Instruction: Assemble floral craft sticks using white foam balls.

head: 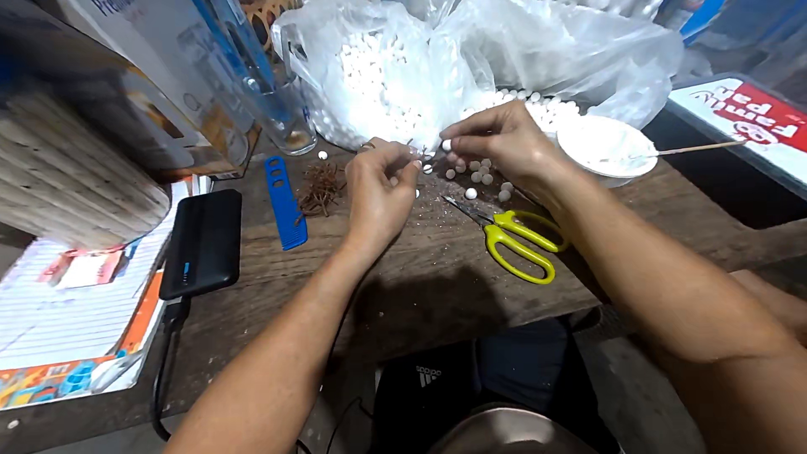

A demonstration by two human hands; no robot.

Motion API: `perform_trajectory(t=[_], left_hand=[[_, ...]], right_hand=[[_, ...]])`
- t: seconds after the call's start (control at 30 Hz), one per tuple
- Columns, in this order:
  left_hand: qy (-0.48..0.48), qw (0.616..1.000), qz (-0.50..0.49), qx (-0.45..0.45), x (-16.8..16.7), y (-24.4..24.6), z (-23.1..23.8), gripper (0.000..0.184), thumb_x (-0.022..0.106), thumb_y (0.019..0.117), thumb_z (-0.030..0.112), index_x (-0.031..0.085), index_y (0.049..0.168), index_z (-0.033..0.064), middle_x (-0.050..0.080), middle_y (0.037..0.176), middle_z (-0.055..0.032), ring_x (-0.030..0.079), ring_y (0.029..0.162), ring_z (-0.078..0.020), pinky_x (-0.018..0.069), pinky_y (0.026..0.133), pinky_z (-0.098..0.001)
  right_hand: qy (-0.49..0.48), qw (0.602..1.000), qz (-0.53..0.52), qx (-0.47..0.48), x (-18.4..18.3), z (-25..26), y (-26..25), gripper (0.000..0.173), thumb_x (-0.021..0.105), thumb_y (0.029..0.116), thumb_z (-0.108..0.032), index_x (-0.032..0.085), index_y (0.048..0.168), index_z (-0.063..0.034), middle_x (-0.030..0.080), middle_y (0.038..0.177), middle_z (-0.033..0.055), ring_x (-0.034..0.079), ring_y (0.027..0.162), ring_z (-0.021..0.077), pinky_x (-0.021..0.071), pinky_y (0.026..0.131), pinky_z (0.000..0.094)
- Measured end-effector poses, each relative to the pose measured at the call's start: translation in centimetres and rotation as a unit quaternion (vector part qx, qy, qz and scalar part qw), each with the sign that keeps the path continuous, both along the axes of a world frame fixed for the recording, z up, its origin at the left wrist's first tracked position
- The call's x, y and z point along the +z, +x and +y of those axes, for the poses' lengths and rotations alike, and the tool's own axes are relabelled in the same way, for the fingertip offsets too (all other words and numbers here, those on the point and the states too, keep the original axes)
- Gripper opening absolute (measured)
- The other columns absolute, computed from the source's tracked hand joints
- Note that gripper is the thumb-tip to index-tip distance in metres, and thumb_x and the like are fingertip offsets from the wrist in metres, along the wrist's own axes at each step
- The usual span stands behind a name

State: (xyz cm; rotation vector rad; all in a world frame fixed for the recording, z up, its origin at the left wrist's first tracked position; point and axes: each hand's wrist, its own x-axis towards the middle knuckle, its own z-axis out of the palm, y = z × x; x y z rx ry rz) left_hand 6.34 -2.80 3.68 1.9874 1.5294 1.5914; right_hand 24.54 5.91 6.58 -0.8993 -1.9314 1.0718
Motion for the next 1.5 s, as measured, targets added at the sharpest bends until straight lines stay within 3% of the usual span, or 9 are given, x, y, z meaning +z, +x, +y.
perform_trajectory(t=[0.1,0.2,0.3,0.47,0.63,0.8,1.03,1.27,1.5], left_hand=[[0.007,1.0,0.012,-0.004,0.0,0.1,-0.1,0.009,0.064,0.0935,0.001,0.072,0.092,-0.003,0.064,0.083,-0.0057,0.055,0.072,0.0005,0.0447,0.068,-0.0136],[0.013,1.0,0.01,-0.007,-0.1,0.3,-0.2,0.008,0.064,0.0927,0.0,0.072,0.093,-0.0039,0.065,0.084,-0.0071,0.057,0.074,0.0004,0.0457,0.07,-0.0133],[0.022,1.0,0.021,-0.007,-0.1,0.5,-0.3,0.009,0.065,0.0927,0.0,0.072,0.092,-0.004,0.064,0.085,-0.0086,0.058,0.076,-0.0009,0.0463,0.071,-0.0133],[0.025,0.999,0.026,-0.008,-0.1,0.5,-0.4,0.009,0.064,0.0935,0.001,0.072,0.093,-0.004,0.065,0.086,-0.0089,0.058,0.075,-0.0009,0.0464,0.07,-0.0134],[0.025,0.999,0.022,-0.012,-0.1,0.6,-0.4,0.009,0.065,0.0932,0.0,0.072,0.092,-0.0043,0.064,0.086,-0.0096,0.058,0.076,-0.0018,0.0472,0.07,-0.0135],[0.032,0.999,0.03,-0.011,-0.2,0.7,-0.4,0.009,0.065,0.0929,0.0,0.072,0.092,-0.0046,0.064,0.086,-0.0101,0.058,0.078,-0.0027,0.0465,0.071,-0.0138],[0.026,0.999,0.03,-0.009,-0.2,0.7,-0.4,0.01,0.064,0.0936,0.0,0.073,0.094,-0.004,0.064,0.089,-0.0109,0.059,0.077,-0.0024,0.0481,0.07,-0.013],[0.031,0.999,0.028,-0.007,-0.1,0.8,-0.5,0.01,0.064,0.0935,0.0,0.073,0.093,-0.0046,0.064,0.088,-0.0108,0.058,0.076,-0.002,0.0472,0.069,-0.0124],[0.036,0.999,0.033,-0.006,-0.2,0.9,-0.5,0.009,0.065,0.0929,0.0,0.073,0.092,-0.0041,0.063,0.088,-0.0104,0.058,0.077,-0.0022,0.0473,0.07,-0.0125]], right_hand=[[-0.17,0.974,0.151,0.016,0.7,-0.6,0.4,0.02,0.054,0.0964,0.01,0.07,0.104,0.0018,0.073,0.088,0.0014,0.071,0.074,0.0078,0.0616,0.075,0.0235],[-0.222,0.957,0.18,0.049,0.3,-0.5,0.7,0.022,0.05,0.0987,0.009,0.069,0.104,-0.0002,0.073,0.087,0.0006,0.072,0.076,0.0076,0.0612,0.076,0.0222],[-0.22,0.955,0.188,0.067,0.1,-0.3,0.9,0.024,0.049,0.0987,0.009,0.07,0.1,-0.0034,0.072,0.085,-0.0004,0.07,0.074,0.0066,0.0603,0.074,0.021],[-0.232,0.948,0.2,0.086,-0.1,0.0,1.0,0.029,0.045,0.0987,0.009,0.07,0.102,-0.0042,0.073,0.092,0.0014,0.07,0.077,0.0065,0.0599,0.074,0.0207],[-0.218,0.948,0.203,0.112,-0.5,0.0,0.9,0.027,0.048,0.0969,0.008,0.07,0.098,-0.0064,0.071,0.082,-0.0023,0.068,0.073,0.004,0.0583,0.072,0.0192],[-0.233,0.946,0.199,0.104,-0.3,-0.1,0.9,0.025,0.047,0.0993,0.008,0.068,0.106,-0.0035,0.073,0.089,0.001,0.07,0.076,0.0067,0.0602,0.074,0.021],[-0.222,0.946,0.209,0.109,-0.5,-0.1,0.9,0.027,0.047,0.0974,0.009,0.07,0.101,-0.0043,0.071,0.084,-0.001,0.068,0.073,0.0048,0.0588,0.072,0.0198],[-0.233,0.944,0.204,0.109,-0.4,-0.2,0.9,0.027,0.047,0.0975,0.01,0.07,0.102,-0.0032,0.074,0.091,0.0025,0.071,0.076,0.007,0.0601,0.073,0.0205],[-0.214,0.948,0.203,0.116,-0.8,-0.1,0.8,0.026,0.048,0.097,0.008,0.07,0.101,-0.0043,0.071,0.084,-0.0014,0.067,0.073,0.0051,0.0581,0.071,0.0202]])
